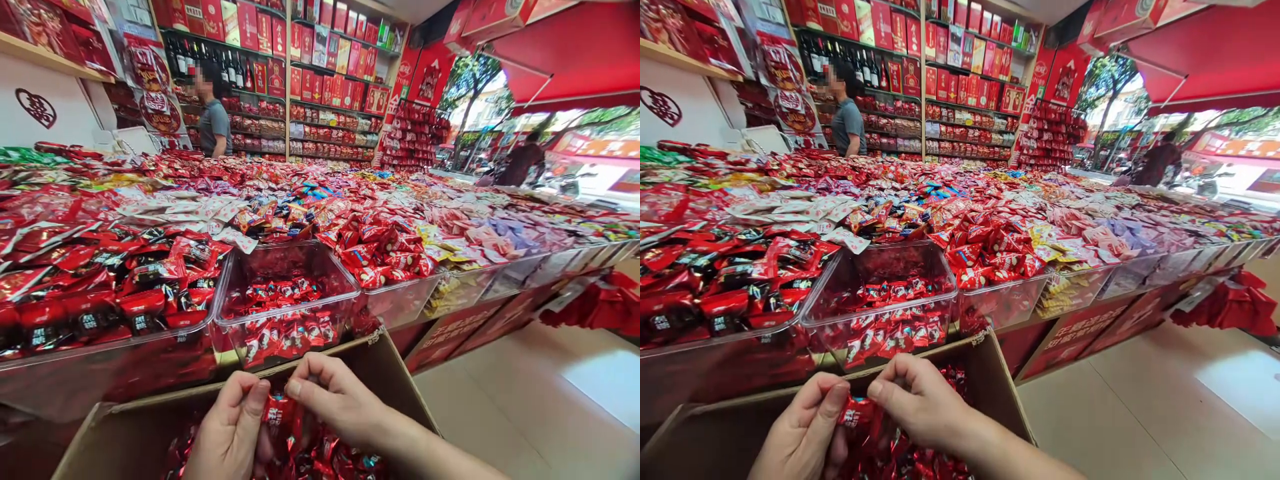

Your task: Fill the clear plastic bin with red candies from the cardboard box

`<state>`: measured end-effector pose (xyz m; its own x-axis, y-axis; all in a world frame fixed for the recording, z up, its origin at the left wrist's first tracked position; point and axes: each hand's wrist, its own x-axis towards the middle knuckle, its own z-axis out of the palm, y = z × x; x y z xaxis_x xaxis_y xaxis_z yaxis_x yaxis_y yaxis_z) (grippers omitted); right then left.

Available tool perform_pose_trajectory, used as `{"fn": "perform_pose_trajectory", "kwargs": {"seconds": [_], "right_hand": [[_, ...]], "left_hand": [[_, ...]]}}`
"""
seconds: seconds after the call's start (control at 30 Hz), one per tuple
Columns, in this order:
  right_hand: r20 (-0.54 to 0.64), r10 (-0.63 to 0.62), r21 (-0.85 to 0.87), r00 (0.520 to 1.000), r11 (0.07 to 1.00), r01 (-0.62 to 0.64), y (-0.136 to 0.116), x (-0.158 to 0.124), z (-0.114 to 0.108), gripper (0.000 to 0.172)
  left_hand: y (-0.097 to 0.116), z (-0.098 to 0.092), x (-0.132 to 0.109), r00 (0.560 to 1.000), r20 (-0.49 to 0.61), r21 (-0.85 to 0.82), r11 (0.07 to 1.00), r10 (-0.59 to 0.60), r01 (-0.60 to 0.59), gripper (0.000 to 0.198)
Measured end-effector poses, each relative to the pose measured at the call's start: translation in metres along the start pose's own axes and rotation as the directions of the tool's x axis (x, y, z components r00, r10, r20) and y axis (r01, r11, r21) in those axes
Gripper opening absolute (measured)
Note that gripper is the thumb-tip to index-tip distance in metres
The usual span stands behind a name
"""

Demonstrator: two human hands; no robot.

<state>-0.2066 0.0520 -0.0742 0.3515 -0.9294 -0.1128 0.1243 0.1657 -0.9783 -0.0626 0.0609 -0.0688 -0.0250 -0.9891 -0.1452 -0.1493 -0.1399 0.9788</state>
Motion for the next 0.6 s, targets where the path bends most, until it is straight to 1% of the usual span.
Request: {"fn": "perform_pose_trajectory", "kwargs": {"seconds": [0.1,0.23,0.27,0.3,0.33,0.37,0.4,0.43,0.47,0.5,0.53,0.57,0.6], "right_hand": [[0.052,0.044,0.115,0.998,0.992,-0.05,0.004,0.002,0.0,0.047],[0.061,0.028,0.118,0.998,0.992,-0.036,0.004,0.002,0.001,0.041],[0.058,0.02,0.097,0.998,0.995,-0.025,0.003,0.001,0.001,0.04],[0.034,-0.013,0.038,0.999,0.999,0.011,0.003,0.0,0.001,0.037],[0.0,-0.078,-0.07,0.997,0.994,0.078,0.002,-0.002,0.0,0.033],[-0.02,-0.187,-0.222,0.982,0.959,0.178,0.001,-0.004,0.0,0.027],[-0.004,-0.323,-0.39,0.947,0.872,0.296,0.001,-0.006,0.0,0.022],[0.052,-0.452,-0.538,0.891,0.739,0.406,0.0,-0.008,0.0,0.017],[0.129,-0.546,-0.636,0.828,0.595,0.492,-0.001,-0.01,0.0,0.014],[0.196,-0.6,-0.68,0.776,0.487,0.548,-0.003,-0.012,0.001,0.013],[0.228,-0.625,-0.686,0.746,0.441,0.579,-0.004,-0.014,0.001,0.012],[0.226,-0.634,-0.67,0.74,0.45,0.59,-0.006,-0.015,0.001,0.01],[0.2,-0.627,-0.639,0.753,0.499,0.586,-0.009,-0.015,0.001,0.006]], "left_hand": [[0.0,0.0,0.0,1.0,0.008,-0.025,1.0,-0.003,0.003,0.04],[0.003,0.0,0.0,0.998,0.036,-0.085,0.995,-0.042,0.045,0.041],[0.004,-0.001,0.0,0.998,0.042,-0.1,0.993,-0.057,0.06,0.041],[0.004,-0.001,0.0,0.996,0.045,-0.109,0.991,-0.075,0.08,0.042],[0.004,-0.002,0.001,0.995,0.047,-0.117,0.988,-0.092,0.097,0.042],[0.004,-0.003,0.001,0.994,0.051,-0.122,0.987,-0.098,0.103,0.043],[0.004,-0.003,0.002,0.994,0.06,-0.13,0.987,-0.09,0.097,0.043],[0.004,-0.004,0.002,0.995,0.068,-0.142,0.986,-0.076,0.085,0.044],[0.004,-0.004,0.003,0.996,0.068,-0.162,0.984,-0.057,0.067,0.044],[0.004,-0.004,0.003,0.997,0.062,-0.187,0.981,-0.035,0.046,0.043],[0.005,-0.004,0.003,0.998,0.053,-0.214,0.976,-0.019,0.03,0.042],[0.006,-0.003,0.003,0.999,0.044,-0.24,0.971,-0.01,0.021,0.041],[0.007,-0.003,0.002,0.999,0.036,-0.264,0.965,-0.001,0.011,0.04]]}}
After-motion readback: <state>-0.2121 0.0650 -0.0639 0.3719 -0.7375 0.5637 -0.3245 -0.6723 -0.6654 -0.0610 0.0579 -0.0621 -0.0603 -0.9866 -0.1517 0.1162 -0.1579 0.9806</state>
